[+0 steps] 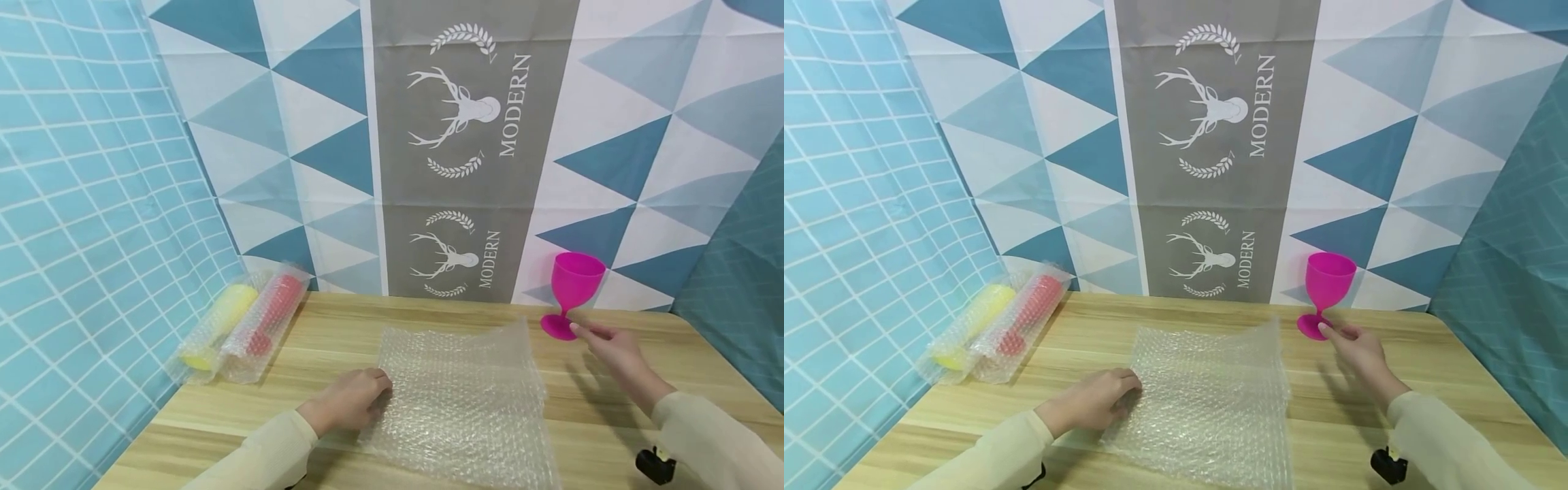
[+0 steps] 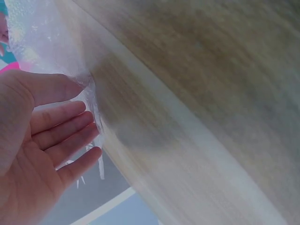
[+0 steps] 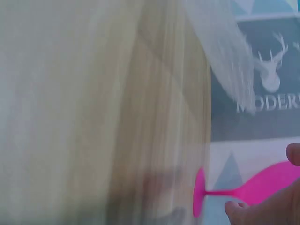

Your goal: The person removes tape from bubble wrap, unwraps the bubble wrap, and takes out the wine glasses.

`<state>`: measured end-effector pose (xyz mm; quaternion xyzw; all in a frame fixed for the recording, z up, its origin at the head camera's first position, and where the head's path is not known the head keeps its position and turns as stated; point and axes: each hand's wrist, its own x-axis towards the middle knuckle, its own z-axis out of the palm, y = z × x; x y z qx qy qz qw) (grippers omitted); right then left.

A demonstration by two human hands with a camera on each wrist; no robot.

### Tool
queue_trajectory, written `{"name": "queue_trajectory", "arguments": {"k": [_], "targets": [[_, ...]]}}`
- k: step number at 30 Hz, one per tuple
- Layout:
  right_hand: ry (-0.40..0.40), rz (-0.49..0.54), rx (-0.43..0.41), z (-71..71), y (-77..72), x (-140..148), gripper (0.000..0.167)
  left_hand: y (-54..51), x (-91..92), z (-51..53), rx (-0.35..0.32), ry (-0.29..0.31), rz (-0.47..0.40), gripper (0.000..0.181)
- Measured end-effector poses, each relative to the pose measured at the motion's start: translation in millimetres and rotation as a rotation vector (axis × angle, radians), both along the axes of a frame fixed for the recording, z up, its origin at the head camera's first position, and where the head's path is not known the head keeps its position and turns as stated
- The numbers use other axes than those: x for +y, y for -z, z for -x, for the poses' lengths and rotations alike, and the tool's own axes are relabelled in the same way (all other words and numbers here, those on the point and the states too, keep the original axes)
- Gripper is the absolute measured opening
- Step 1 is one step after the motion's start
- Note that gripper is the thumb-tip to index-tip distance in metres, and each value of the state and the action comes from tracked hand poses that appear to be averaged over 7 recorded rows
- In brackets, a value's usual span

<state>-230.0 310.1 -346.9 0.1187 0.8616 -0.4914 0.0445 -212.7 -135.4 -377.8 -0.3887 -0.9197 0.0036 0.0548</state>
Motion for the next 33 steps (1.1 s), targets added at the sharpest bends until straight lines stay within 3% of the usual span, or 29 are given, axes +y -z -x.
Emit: {"name": "queue_trajectory", "arguments": {"k": [7, 13, 16, 27, 33], "targets": [[-0.182, 0.051, -0.008, -16.0, 5.6, -24, 0.08, -2.6, -2.2, -2.5, -0.014, -0.023, -0.001, 0.035], [-0.323, 0.204, -0.046, -30.5, 14.0, -45, 0.071, -2.7, -4.5, -5.1, -0.016, -0.036, 0.003, 0.039], [-0.37, 0.23, -0.062, -36.9, 17.9, -53, 0.068, -3.2, -5.7, -6.4, -0.018, -0.04, 0.005, 0.039], [-0.375, 0.27, -0.035, -41.4, 25.4, -71, 0.054, -2.0, -15.4, -9.6, 0.02, -0.045, -0.011, 0.04], [-0.384, 0.316, -0.053, -43.4, 30.7, -68, 0.047, -3.7, -18.6, -8.6, 0.084, 0.001, -0.031, 0.035]]}}
